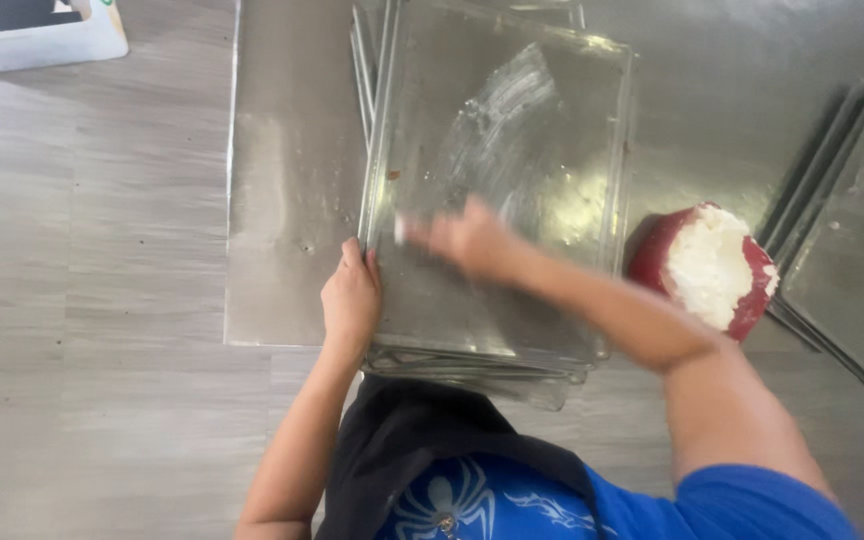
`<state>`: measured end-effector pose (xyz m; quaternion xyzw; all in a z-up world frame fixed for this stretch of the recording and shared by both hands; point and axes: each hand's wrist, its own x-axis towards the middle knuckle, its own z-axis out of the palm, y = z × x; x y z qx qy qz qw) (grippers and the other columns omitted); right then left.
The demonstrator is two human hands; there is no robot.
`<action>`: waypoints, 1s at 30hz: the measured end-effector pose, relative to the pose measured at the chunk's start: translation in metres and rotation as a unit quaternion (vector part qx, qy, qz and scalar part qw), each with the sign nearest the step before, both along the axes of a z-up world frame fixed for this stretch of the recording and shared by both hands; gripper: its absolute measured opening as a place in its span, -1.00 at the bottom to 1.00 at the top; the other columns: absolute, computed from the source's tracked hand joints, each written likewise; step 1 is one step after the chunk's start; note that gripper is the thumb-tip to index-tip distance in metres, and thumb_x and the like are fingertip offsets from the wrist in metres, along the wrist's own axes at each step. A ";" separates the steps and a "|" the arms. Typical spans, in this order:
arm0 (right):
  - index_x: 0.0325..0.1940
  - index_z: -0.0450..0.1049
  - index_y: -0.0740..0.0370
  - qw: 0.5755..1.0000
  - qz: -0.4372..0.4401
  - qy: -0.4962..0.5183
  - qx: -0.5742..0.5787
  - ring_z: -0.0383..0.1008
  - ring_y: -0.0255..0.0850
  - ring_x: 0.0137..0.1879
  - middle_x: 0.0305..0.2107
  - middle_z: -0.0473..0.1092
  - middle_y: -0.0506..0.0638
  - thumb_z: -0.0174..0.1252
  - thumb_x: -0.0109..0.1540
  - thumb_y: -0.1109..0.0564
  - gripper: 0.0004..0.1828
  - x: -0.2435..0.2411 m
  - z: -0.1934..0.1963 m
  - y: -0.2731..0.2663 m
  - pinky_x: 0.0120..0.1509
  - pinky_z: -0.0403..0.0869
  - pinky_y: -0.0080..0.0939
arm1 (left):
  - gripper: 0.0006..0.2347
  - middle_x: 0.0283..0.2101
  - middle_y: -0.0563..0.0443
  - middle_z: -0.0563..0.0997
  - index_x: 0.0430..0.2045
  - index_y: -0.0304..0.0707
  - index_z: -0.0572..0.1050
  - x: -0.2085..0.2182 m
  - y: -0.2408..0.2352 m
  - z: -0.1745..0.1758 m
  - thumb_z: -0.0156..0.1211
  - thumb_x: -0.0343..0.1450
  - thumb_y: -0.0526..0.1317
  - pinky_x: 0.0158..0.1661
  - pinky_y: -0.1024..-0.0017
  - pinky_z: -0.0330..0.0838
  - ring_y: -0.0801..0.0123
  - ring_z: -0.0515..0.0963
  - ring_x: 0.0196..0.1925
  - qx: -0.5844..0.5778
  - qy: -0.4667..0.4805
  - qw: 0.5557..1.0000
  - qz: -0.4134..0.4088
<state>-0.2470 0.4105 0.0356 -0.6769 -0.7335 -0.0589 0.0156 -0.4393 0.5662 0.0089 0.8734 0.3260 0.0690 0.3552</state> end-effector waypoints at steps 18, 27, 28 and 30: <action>0.61 -0.03 0.17 0.951 -0.286 -0.031 0.111 0.45 -0.05 -0.36 -0.25 0.43 0.13 -0.02 0.24 0.22 -0.18 -0.021 -0.011 0.040 -0.10 0.35 0.07 | -0.53 0.36 -0.29 0.28 0.31 -0.14 0.31 0.000 -0.009 0.036 0.10 0.45 -0.38 -0.01 0.13 0.52 -0.09 0.47 0.22 0.149 -0.132 0.980 -0.029; 0.57 -0.12 0.06 0.798 -0.596 0.068 0.060 0.56 0.07 -0.13 -0.07 0.48 0.18 0.01 0.23 0.15 -0.16 0.245 -0.034 0.005 -0.05 0.44 0.27 | -0.47 0.45 -0.35 0.11 0.37 -0.11 0.27 0.008 -0.010 0.031 0.10 0.42 -0.37 0.06 -0.14 0.27 -0.25 0.25 0.34 0.130 -0.011 0.991 -0.037; 0.59 -0.11 0.02 0.771 -0.629 0.088 0.057 0.58 -0.02 -0.10 -0.02 0.49 0.11 -0.07 0.26 0.20 -0.20 0.250 -0.028 -0.031 -0.03 0.45 0.21 | -0.47 0.45 -0.35 0.12 0.37 -0.10 0.27 0.008 -0.013 0.031 0.10 0.42 -0.36 0.09 -0.15 0.26 -0.25 0.25 0.34 0.149 -0.021 0.988 -0.043; 0.60 -0.13 0.11 0.756 -0.647 0.049 0.084 0.55 0.03 -0.04 0.01 0.47 0.20 -0.15 0.37 0.15 -0.30 0.225 -0.009 -0.065 0.08 0.39 0.28 | -0.47 0.45 -0.35 0.12 0.37 -0.09 0.27 0.005 -0.017 0.025 0.09 0.42 -0.34 0.15 -0.17 0.23 -0.25 0.25 0.34 0.182 -0.037 0.981 -0.050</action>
